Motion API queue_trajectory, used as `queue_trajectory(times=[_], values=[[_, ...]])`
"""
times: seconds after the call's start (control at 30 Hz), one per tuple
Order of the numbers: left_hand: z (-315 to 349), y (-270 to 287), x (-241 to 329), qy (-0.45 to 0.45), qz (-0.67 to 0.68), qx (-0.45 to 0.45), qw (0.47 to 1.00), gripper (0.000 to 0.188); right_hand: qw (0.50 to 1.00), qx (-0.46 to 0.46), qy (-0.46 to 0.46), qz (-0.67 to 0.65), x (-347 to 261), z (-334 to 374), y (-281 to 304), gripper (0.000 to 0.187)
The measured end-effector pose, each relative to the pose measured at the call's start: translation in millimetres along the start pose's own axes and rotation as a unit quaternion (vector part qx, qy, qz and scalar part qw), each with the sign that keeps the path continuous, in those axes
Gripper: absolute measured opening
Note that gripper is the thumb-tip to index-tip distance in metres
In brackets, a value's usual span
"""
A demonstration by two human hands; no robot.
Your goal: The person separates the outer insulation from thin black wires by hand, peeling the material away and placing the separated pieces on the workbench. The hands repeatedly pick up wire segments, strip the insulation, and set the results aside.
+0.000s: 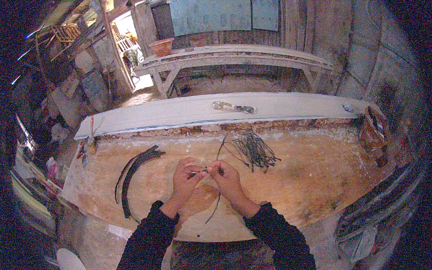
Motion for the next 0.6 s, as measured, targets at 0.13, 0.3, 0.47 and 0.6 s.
queue_trajectory(times=[0.13,0.3,0.47,0.6], values=[[-1,-1,-2,0.03,0.055,0.012,0.998,0.053,0.998,-0.012,0.056,0.041,-2,1,1,0.013],[-1,-2,4,0.038,0.052,0.009,0.998,0.056,0.998,-0.001,0.06,0.032,1,-2,6,0.014],[4,-3,5,-0.006,-0.022,0.016,1.0,0.057,0.995,-0.015,0.088,0.044,-6,1,3,0.013],[6,-3,10,-0.072,-0.16,0.022,0.984,0.057,0.993,-0.035,0.062,0.089,-4,4,-3,0.008]])
Point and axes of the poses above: each hand's wrist, its own z-axis away from the middle knuckle, its own y-axis out of the back of the hand, x = y × z, the point moved 8 cm from there along -z, towards the middle knuckle, and after that the axes turned 9 degrees about -z, right-handed, at the moved point
